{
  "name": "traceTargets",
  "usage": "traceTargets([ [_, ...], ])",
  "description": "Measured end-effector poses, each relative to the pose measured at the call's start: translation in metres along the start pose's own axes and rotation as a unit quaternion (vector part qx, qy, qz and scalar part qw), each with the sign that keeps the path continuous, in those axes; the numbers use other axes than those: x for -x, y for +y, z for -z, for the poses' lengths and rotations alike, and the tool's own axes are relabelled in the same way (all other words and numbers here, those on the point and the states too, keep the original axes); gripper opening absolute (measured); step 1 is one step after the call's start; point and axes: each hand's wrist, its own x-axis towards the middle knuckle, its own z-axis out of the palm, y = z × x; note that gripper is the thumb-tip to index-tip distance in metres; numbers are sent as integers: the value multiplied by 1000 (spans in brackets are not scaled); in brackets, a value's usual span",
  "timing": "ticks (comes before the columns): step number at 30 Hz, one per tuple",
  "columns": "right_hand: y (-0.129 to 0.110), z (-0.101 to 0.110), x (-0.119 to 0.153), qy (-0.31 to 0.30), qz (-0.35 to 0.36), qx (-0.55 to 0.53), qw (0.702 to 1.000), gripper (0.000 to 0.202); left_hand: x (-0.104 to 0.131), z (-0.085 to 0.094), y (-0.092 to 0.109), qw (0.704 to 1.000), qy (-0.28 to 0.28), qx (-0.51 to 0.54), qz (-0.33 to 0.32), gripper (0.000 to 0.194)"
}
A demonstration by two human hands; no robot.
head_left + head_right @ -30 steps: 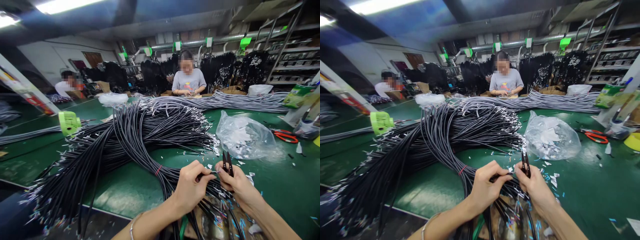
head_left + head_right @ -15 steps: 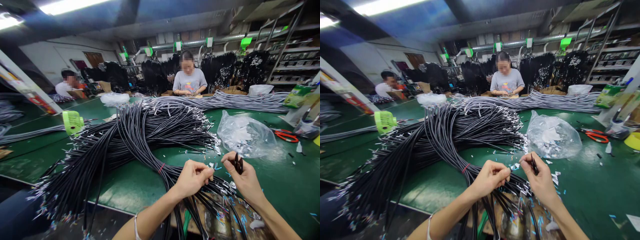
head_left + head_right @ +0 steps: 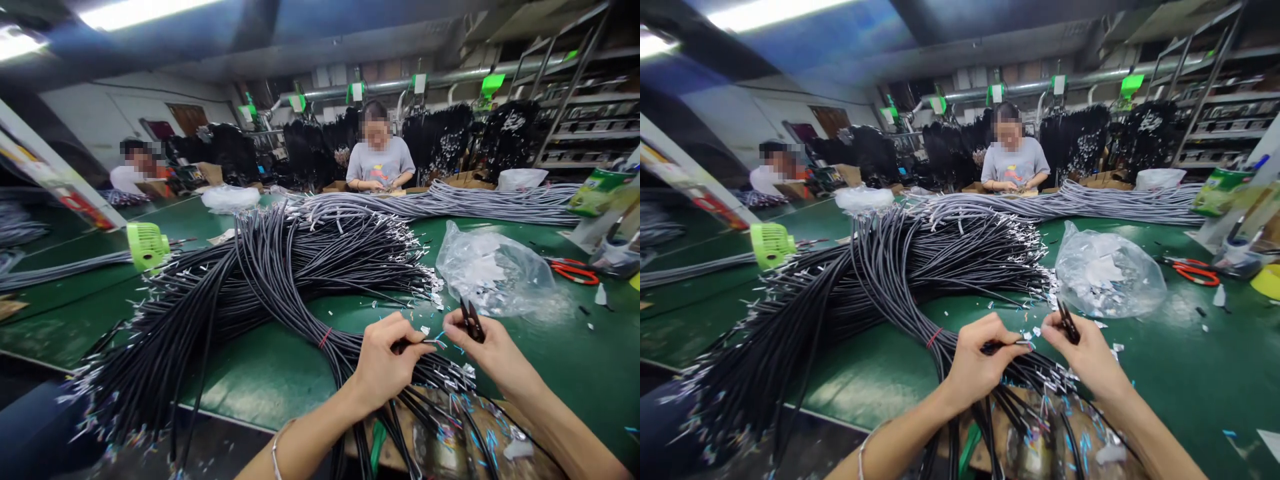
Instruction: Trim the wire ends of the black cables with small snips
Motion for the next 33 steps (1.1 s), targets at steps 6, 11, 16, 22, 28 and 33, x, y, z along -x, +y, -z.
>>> traceTargets([
  [6,-20,7,-11,17,53,28,998,35,-8,10,-3,982,-4,157,105,9],
  [11,-30,3,-1,-55,92,26,994,23,-8,12,0,975,-42,165,141,12],
  [16,-29,-3,14,-61,124,16,990,17,-4,7,5,983,-72,116,120,14],
  [22,-18,-16,25,-25,-65,-187,980,30,3,4,6,997,15,-3,-78,13],
  [28,-9,1,23,34,100,43,993,29,7,7,9,989,75,-61,-111,11],
  [33,-11,-1,25,0,173,97,980,25,8,8,9,988,77,-73,-117,11],
])
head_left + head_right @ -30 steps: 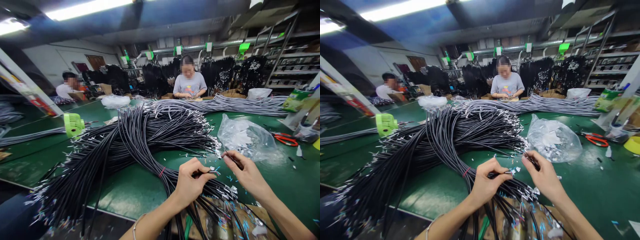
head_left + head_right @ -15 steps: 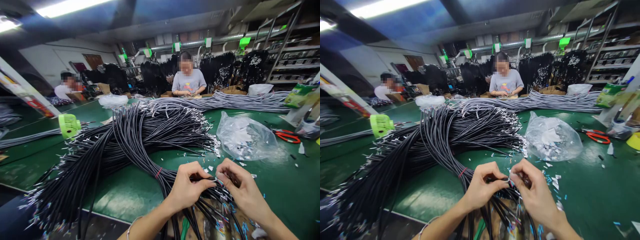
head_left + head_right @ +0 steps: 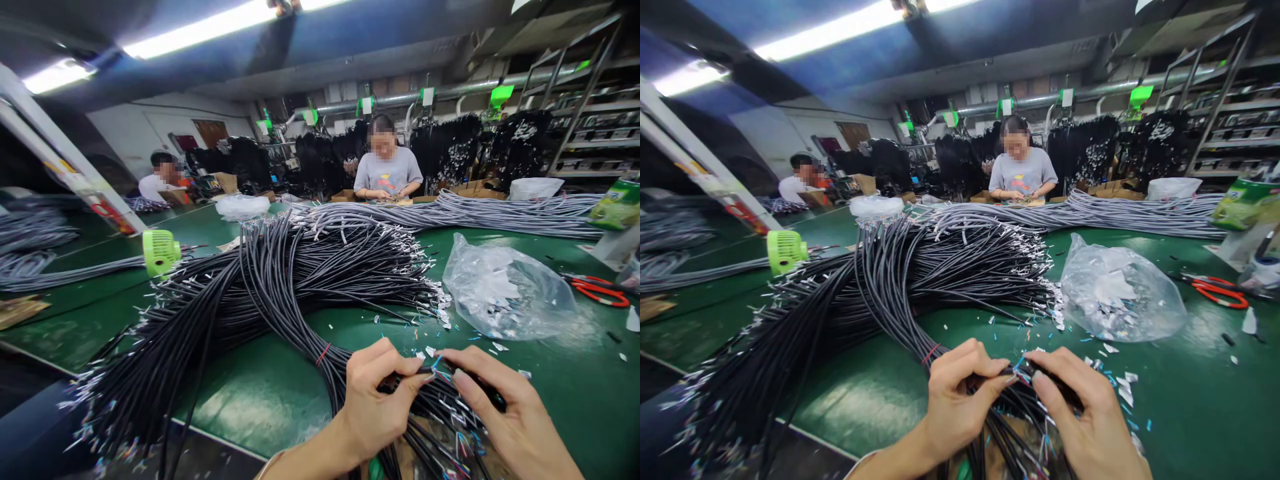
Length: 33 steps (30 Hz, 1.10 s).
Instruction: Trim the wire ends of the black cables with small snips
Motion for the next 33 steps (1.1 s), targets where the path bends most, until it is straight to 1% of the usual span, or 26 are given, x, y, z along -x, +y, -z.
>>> traceTargets([
  [3,-3,-1,0,2,10,-12,1000,24,1,0,-1,1000,-2,-3,-8,11],
  [7,-3,-1,0,0,7,-21,1000,25,2,0,-1,1000,0,-12,-20,10],
  [14,0,-3,-1,-10,-10,-21,1000,24,2,-1,-3,995,15,-53,-85,8],
  [18,-3,-3,0,-10,-24,-34,999,24,2,-1,-2,992,29,-64,-106,9],
  [25,-5,-4,0,2,-29,-44,999,24,2,-1,-1,991,33,-72,-110,10],
  [33,-5,-5,0,0,-26,-43,999,23,2,0,-1,990,30,-83,-108,10],
])
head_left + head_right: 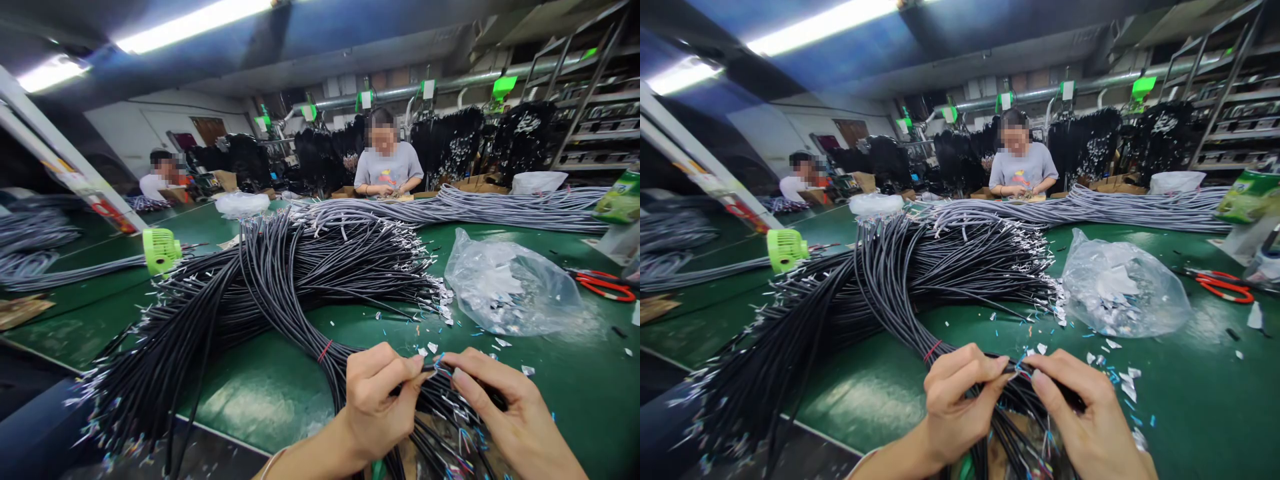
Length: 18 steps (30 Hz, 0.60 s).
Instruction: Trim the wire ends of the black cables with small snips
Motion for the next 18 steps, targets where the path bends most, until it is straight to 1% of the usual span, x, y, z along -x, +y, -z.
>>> traceTargets([
  [7,3,-1,1,12,-6,7,1000,23,1,0,0,1000,-6,-13,-11,11],
  [11,6,-1,0,14,1,7,1000,23,-1,1,-2,998,-55,-13,12,4],
  [14,8,-2,0,18,13,6,1000,23,-4,3,-1,995,-92,-10,22,9],
  [16,8,-3,-1,26,20,10,999,23,-6,4,0,991,-122,5,57,17],
  [17,7,-3,-1,30,24,13,999,23,-6,5,1,986,-141,25,90,22],
  [18,7,-4,-1,35,31,15,999,23,-7,5,2,976,-161,57,137,28],
])
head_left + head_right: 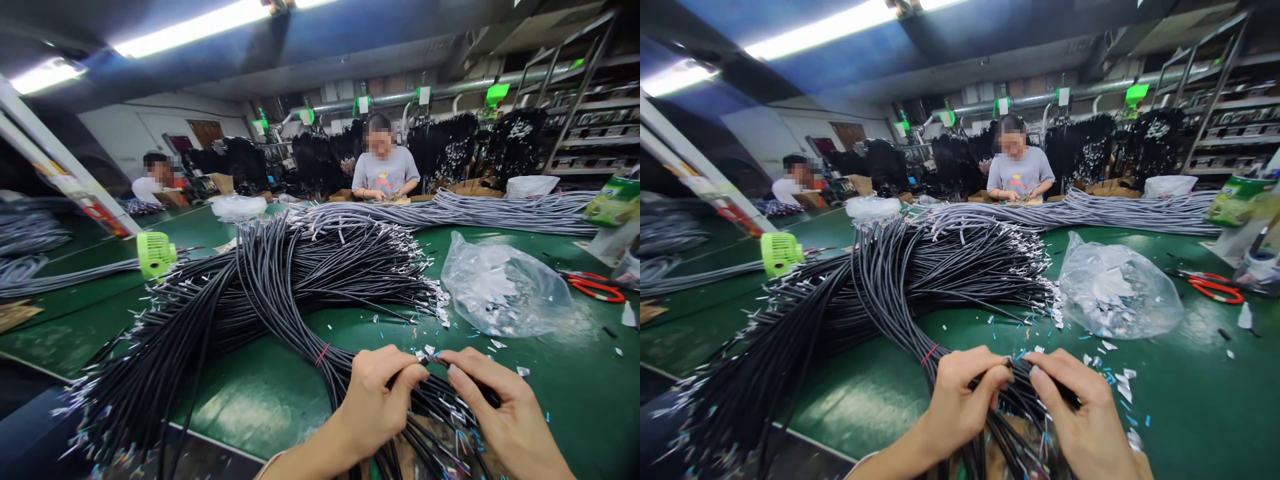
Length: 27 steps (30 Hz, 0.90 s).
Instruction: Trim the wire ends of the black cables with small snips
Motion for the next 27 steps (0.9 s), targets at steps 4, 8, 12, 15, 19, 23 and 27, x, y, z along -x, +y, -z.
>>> traceTargets([
  [4,-1,-1,1,14,36,2,999,23,-3,2,-2,943,-103,241,207,45],
  [8,0,0,0,22,39,8,999,21,-8,7,-6,860,-184,383,283,55],
  [12,-4,0,0,50,32,9,998,17,-9,8,-6,847,-216,386,296,55],
  [15,-8,-1,0,46,33,-5,998,5,-8,6,-3,854,-242,345,305,54],
  [19,-7,-3,1,-26,-32,-74,996,14,-6,4,-2,904,-228,251,260,48],
  [23,-3,-3,0,-124,-149,-251,948,24,-8,2,-3,960,-142,178,164,27],
  [27,-2,-2,-4,-132,-165,-228,950,26,-7,0,-3,979,-67,163,106,13],
])
